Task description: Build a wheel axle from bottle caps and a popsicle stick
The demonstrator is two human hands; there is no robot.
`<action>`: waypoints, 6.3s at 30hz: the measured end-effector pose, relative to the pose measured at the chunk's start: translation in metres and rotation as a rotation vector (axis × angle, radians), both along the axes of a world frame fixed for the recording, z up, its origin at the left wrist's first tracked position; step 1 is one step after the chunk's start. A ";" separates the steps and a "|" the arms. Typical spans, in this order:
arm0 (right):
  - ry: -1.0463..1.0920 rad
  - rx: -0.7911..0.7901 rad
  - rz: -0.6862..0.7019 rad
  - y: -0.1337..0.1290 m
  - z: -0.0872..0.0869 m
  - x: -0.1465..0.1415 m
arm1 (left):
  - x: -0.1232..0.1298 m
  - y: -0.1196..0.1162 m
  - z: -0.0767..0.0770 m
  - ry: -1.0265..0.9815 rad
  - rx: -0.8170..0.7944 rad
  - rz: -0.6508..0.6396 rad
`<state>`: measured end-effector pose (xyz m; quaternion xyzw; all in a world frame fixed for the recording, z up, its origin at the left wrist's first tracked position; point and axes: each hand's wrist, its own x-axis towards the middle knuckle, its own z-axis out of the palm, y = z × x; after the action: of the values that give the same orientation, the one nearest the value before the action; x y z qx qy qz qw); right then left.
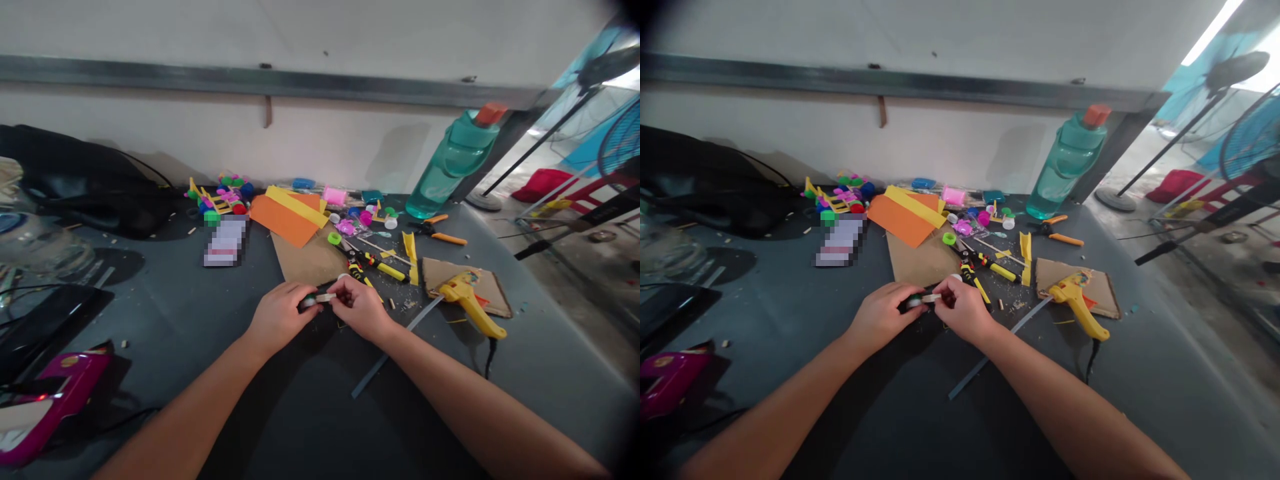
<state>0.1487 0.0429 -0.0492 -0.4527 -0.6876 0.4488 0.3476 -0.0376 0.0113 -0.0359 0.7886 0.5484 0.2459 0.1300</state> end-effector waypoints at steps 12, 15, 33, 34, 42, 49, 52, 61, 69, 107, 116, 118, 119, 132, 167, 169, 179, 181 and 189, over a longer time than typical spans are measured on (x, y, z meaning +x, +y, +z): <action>-0.040 -0.011 0.007 0.000 0.004 0.000 | 0.005 -0.002 0.002 -0.058 -0.030 0.040; -0.044 -0.019 0.009 0.000 0.005 0.001 | 0.005 -0.002 0.004 -0.060 -0.043 0.033; -0.045 -0.015 0.036 -0.001 0.005 0.002 | 0.006 -0.002 0.009 -0.045 -0.105 0.050; -0.048 -0.009 0.040 -0.001 0.005 0.002 | 0.005 -0.001 0.010 -0.041 -0.106 0.053; -0.092 0.009 0.066 0.000 0.007 0.004 | 0.005 -0.001 0.009 -0.045 -0.122 0.061; -0.096 0.004 0.078 0.001 0.008 0.005 | 0.005 -0.001 0.012 -0.020 -0.140 0.073; -0.089 -0.006 0.084 0.001 0.007 0.005 | 0.005 -0.001 0.011 -0.029 -0.143 0.066; -0.079 -0.002 0.090 0.002 0.006 0.004 | 0.007 -0.001 0.012 -0.034 -0.160 0.080; -0.081 -0.011 0.083 0.002 0.006 0.004 | 0.005 0.000 0.007 -0.046 -0.110 0.036; -0.063 -0.021 0.074 0.001 0.005 0.003 | 0.010 -0.002 0.001 -0.098 -0.020 0.055; -0.059 -0.023 0.070 0.000 0.005 0.002 | 0.010 -0.002 0.001 -0.089 -0.015 0.059; -0.057 -0.023 0.066 0.000 0.005 0.001 | 0.010 -0.002 0.001 -0.088 -0.014 0.062; -0.054 -0.022 0.064 0.000 0.005 0.001 | 0.010 -0.002 0.001 -0.088 -0.016 0.060; -0.060 -0.010 0.072 0.001 0.008 0.002 | 0.010 -0.002 0.001 -0.092 -0.013 0.030; 0.009 0.046 -0.113 -0.003 0.024 0.003 | 0.012 -0.003 -0.002 -0.049 0.007 0.073; 0.093 0.068 -0.186 -0.002 0.038 0.005 | 0.012 -0.003 -0.002 -0.048 0.001 0.070; 0.123 0.371 -0.553 0.006 0.120 0.105 | 0.009 -0.001 -0.004 -0.032 -0.019 0.090; -0.319 0.408 -0.683 0.004 0.107 0.138 | 0.010 -0.001 -0.003 -0.036 -0.012 0.094; -1.408 0.029 -0.518 -0.007 0.033 0.189 | 0.011 -0.001 -0.005 -0.029 0.013 0.086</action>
<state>0.3375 0.0363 -0.0160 -0.7754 -0.6249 -0.0522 -0.0740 -0.0271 0.0099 -0.0410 0.7616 0.5781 0.2662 0.1222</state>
